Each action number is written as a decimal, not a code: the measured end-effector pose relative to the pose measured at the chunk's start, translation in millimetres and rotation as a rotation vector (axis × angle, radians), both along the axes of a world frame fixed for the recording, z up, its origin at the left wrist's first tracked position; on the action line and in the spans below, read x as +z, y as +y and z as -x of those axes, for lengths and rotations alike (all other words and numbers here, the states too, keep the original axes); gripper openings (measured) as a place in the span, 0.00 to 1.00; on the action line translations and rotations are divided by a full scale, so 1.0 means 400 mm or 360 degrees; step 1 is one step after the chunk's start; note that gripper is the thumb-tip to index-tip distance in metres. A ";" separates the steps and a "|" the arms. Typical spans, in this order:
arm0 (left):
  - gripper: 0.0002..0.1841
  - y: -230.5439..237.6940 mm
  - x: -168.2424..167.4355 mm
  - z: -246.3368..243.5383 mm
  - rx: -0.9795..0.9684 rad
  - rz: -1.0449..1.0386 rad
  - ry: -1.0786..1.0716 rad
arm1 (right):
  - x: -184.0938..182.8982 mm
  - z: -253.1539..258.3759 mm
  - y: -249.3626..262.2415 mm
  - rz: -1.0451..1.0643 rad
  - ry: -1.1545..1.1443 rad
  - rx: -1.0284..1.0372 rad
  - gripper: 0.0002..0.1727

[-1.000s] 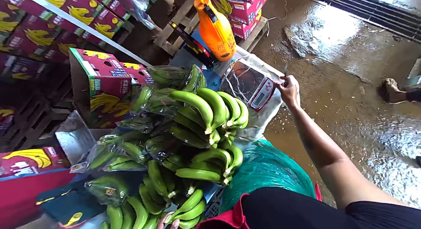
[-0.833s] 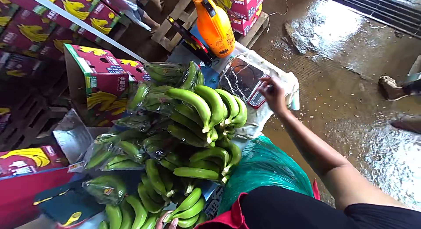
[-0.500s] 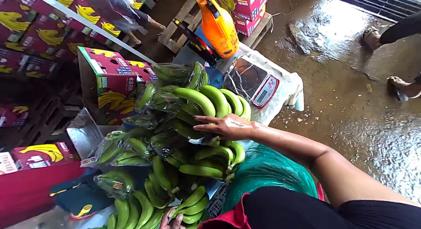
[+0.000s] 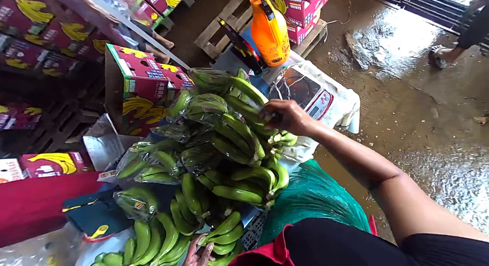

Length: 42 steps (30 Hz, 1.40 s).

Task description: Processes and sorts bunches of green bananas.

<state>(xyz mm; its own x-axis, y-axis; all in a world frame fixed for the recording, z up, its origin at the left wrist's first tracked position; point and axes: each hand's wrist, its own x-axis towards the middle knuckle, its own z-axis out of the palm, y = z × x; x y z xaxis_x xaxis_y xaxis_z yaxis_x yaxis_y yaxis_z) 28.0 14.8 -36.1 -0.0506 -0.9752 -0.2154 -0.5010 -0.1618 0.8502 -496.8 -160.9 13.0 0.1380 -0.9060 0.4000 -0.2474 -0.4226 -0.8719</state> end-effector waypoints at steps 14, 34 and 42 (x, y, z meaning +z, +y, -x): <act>0.18 -0.013 0.020 0.012 -0.0027 -0.0031 0.0056 | 0.122 0.380 0.395 -0.0500 0.0393 -0.1392 0.15; 0.18 -0.010 0.015 0.007 0.0001 -0.0013 0.0059 | 0.078 0.417 0.359 -0.0093 -0.0036 -0.1322 0.22; 0.18 -0.011 0.021 0.023 0.0041 -0.0003 0.0041 | 0.086 0.411 0.348 -0.0127 -0.0040 -0.1368 0.24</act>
